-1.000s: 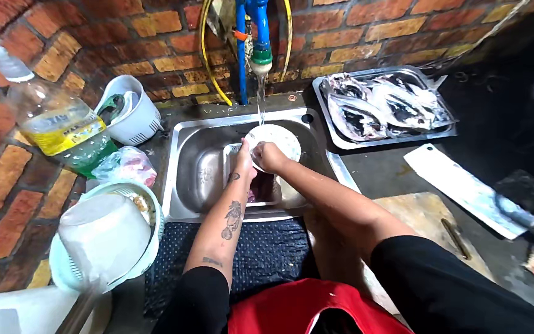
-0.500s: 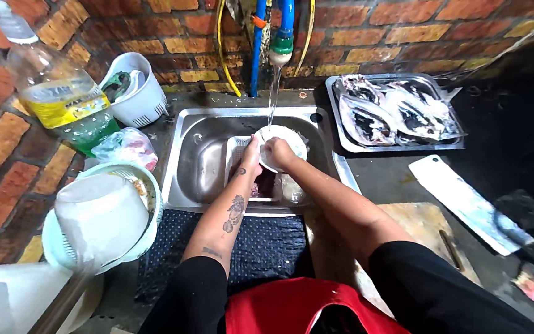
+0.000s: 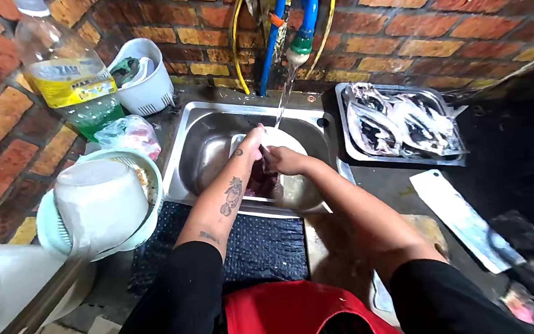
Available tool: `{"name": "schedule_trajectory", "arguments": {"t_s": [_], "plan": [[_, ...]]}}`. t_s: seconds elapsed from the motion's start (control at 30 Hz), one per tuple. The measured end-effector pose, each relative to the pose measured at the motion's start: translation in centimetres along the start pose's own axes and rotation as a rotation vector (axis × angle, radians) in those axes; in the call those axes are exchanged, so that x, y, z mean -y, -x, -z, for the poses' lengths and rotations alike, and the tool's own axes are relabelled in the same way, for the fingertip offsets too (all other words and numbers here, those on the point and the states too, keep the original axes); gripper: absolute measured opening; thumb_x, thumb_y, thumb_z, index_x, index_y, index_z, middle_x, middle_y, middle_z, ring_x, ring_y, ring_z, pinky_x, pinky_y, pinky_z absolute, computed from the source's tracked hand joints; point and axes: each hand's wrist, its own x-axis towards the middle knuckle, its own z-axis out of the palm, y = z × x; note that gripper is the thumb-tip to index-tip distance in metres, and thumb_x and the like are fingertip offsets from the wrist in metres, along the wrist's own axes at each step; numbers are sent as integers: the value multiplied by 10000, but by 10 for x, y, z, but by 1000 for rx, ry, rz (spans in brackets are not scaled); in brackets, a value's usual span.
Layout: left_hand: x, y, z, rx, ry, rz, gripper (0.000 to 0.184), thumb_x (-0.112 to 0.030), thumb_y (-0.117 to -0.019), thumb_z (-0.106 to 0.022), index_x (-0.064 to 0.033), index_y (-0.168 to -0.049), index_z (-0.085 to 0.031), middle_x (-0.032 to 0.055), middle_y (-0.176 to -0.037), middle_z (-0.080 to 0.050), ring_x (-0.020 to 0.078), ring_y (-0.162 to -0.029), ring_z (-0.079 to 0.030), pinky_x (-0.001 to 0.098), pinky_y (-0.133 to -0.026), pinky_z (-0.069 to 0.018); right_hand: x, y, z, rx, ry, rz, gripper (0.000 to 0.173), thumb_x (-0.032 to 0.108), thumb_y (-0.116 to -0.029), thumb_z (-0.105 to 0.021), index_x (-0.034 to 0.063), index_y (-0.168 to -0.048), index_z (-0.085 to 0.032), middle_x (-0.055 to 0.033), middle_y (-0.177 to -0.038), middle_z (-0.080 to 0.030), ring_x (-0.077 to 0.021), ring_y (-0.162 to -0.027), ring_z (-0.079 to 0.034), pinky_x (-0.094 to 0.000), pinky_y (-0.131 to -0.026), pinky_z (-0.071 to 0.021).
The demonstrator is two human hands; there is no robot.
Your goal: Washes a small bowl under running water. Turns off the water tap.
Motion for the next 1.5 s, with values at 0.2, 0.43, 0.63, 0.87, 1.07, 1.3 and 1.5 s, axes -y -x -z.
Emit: {"name": "schedule_trajectory", "arguments": {"t_s": [0.2,0.43,0.63,0.87,1.07,1.3,1.5], "plan": [[7,1,-45,-206,-341,-500,494,-353,-1128,-314,-46,-1391,-600,237,-1316,-641,375,-1265,-589,590,-1057,-452,-6,2,37,-587,-478,-114,346,286,-1089,-504,-1,-1189,-671,-130,-1017,-694,-183,-894,-666,-420,-854,-560],[16,-12,-49,-148,-528,-945,370,-174,-1056,-455,-78,-1301,-715,131,-1365,-671,280,-1343,-577,503,-1173,-399,-7,-8,23,-820,-693,-159,443,362,-1113,-418,1,-1106,-676,-93,-930,-691,-147,-837,-667,-380,-805,-573],[-9,-11,1,25,-139,-140,656,-536,-1091,-308,-32,-1450,-527,263,-1475,-507,387,-1374,-482,630,-1091,-404,-3,1,32,-746,-764,-247,517,476,-1093,-419,40,-1273,-631,-123,-1110,-699,-202,-984,-688,-435,-884,-578],[7,-6,27,100,406,-134,548,-498,-1078,-450,-85,-1427,-535,149,-1264,-668,254,-1133,-659,465,-941,-560,-30,-32,20,-914,-861,-481,451,387,-1087,-499,0,-1283,-624,-185,-1247,-651,-280,-1132,-637,-494,-969,-526],[6,12,-3,-232,438,-253,581,-472,-1122,-326,-52,-1500,-462,190,-1548,-461,308,-1437,-442,555,-1154,-402,-14,-45,-48,-849,-406,-282,620,479,-1105,-255,47,-1519,-418,-233,-1486,-508,-386,-1356,-512,-607,-1084,-437],[-8,19,6,-64,69,-255,562,-424,-1139,-276,-8,-1432,-515,239,-1423,-546,339,-1310,-540,550,-1065,-455,-14,-43,-30,-697,288,104,535,337,-1080,-285,131,-1525,-499,-149,-1579,-462,-367,-1478,-404,-647,-1169,-331],[-8,28,-18,1,54,-218,649,-471,-1130,-238,31,-1416,-533,253,-1479,-517,353,-1400,-480,581,-1135,-392,17,-49,18,-486,166,-173,431,314,-1107,-405,25,-1296,-663,-200,-1356,-638,-363,-1319,-564,-605,-1111,-406]]}}
